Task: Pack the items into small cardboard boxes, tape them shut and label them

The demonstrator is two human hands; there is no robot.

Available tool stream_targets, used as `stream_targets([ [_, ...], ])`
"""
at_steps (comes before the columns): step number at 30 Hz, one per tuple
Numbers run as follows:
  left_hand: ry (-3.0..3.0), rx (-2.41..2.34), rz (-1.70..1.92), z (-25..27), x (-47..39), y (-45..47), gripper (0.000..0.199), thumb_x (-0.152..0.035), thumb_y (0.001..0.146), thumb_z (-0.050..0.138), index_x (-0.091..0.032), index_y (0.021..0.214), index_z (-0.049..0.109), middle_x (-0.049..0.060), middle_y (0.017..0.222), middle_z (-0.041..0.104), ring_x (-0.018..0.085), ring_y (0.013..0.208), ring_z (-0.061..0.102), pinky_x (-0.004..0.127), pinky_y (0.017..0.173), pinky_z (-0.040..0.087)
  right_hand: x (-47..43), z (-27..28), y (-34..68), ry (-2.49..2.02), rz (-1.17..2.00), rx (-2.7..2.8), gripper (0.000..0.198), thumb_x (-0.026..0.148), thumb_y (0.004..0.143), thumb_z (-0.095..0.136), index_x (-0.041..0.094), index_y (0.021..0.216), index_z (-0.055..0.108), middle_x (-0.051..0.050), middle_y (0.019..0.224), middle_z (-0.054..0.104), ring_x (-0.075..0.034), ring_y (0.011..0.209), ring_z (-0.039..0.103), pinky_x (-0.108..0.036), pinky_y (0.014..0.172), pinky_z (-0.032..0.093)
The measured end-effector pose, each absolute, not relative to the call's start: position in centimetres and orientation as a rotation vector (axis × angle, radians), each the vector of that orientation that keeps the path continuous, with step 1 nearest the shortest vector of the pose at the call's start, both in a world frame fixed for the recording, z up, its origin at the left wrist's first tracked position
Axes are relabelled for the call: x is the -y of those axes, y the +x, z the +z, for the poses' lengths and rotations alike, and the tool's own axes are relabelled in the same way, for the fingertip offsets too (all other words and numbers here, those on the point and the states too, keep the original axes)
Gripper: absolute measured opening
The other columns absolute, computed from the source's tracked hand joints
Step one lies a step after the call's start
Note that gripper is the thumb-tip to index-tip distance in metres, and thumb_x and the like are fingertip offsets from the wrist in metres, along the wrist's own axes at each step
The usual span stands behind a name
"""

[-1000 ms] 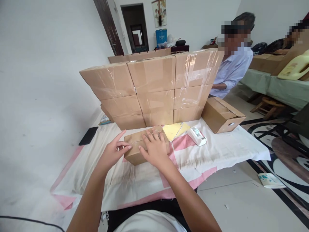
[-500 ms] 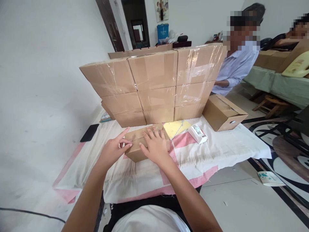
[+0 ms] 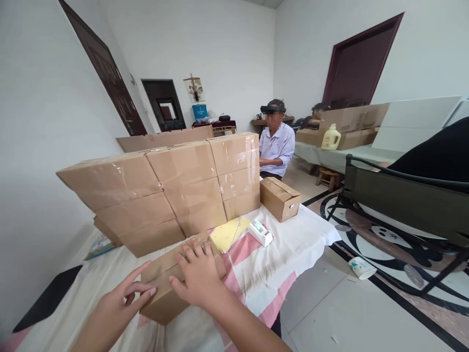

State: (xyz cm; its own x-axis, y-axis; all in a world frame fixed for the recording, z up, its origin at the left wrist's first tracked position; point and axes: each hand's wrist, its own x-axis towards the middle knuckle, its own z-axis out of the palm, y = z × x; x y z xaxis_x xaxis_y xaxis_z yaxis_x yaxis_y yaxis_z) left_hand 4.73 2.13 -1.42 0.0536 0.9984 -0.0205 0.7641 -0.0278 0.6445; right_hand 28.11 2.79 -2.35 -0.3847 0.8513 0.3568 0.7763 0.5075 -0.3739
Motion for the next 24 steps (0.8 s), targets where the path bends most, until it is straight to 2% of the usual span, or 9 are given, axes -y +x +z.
stream_targets([
  [3,1.927,-1.845,0.535,-1.0,-1.5,5.4,0.063,-0.056,0.090,0.048,-0.036,0.150,0.045,-0.003,0.098,0.077,0.021,0.078,0.070,0.029,0.067,0.049,-2.8,-2.3,28.1,-1.330,0.209,2.249,0.062,0.060,0.101,0.040,0.021,0.148,0.052,-0.010,0.160,0.045,-0.036,0.150,0.031,-0.061,0.122,0.020],
  [6,2.016,-1.938,0.518,-0.7,-0.8,6.0,0.058,-0.052,0.093,0.043,-0.037,0.148,0.048,0.000,0.099,0.075,0.022,0.087,0.072,0.029,0.069,0.049,-2.9,-2.4,28.0,-1.338,0.222,2.248,0.061,0.059,0.101,0.040,0.021,0.147,0.053,-0.011,0.160,0.046,-0.037,0.149,0.033,-0.062,0.122,0.020],
  [8,2.081,-1.986,0.530,-0.7,-0.7,6.1,0.057,-0.052,0.093,0.042,-0.036,0.147,0.052,0.002,0.099,0.075,0.023,0.089,0.072,0.031,0.072,0.050,-2.9,-2.4,28.0,-1.336,0.223,2.241,0.060,0.058,0.102,0.039,0.021,0.147,0.053,-0.011,0.160,0.046,-0.037,0.150,0.032,-0.062,0.122,0.018],
  [13,2.248,-2.011,0.534,-1.4,-1.0,5.2,0.059,-0.055,0.091,0.044,-0.033,0.145,0.056,0.007,0.105,0.078,0.030,0.109,0.068,0.039,0.083,0.050,-2.7,-2.3,28.1,-1.340,0.227,2.234,0.060,0.057,0.101,0.042,0.022,0.148,0.052,-0.010,0.160,0.046,-0.036,0.150,0.032,-0.061,0.123,0.018],
  [19,2.154,-1.862,0.716,-2.2,-1.3,4.6,0.063,-0.056,0.089,0.052,-0.032,0.147,0.053,0.003,0.108,0.079,0.028,0.106,0.069,0.038,0.085,0.054,-2.2,-1.8,28.3,-1.333,0.235,2.226,0.059,0.057,0.101,0.042,0.023,0.148,0.053,-0.010,0.160,0.046,-0.035,0.151,0.032,-0.059,0.123,0.020],
  [24,2.029,-1.763,1.020,-2.7,-1.1,5.3,0.053,-0.058,0.085,0.057,-0.033,0.130,0.067,0.002,0.098,0.080,0.029,0.102,0.071,0.038,0.086,0.055,-2.2,-1.8,28.3,-1.352,0.259,2.232,0.062,0.060,0.101,0.040,0.024,0.150,0.050,-0.010,0.161,0.045,-0.036,0.152,0.031,-0.062,0.123,0.020],
])
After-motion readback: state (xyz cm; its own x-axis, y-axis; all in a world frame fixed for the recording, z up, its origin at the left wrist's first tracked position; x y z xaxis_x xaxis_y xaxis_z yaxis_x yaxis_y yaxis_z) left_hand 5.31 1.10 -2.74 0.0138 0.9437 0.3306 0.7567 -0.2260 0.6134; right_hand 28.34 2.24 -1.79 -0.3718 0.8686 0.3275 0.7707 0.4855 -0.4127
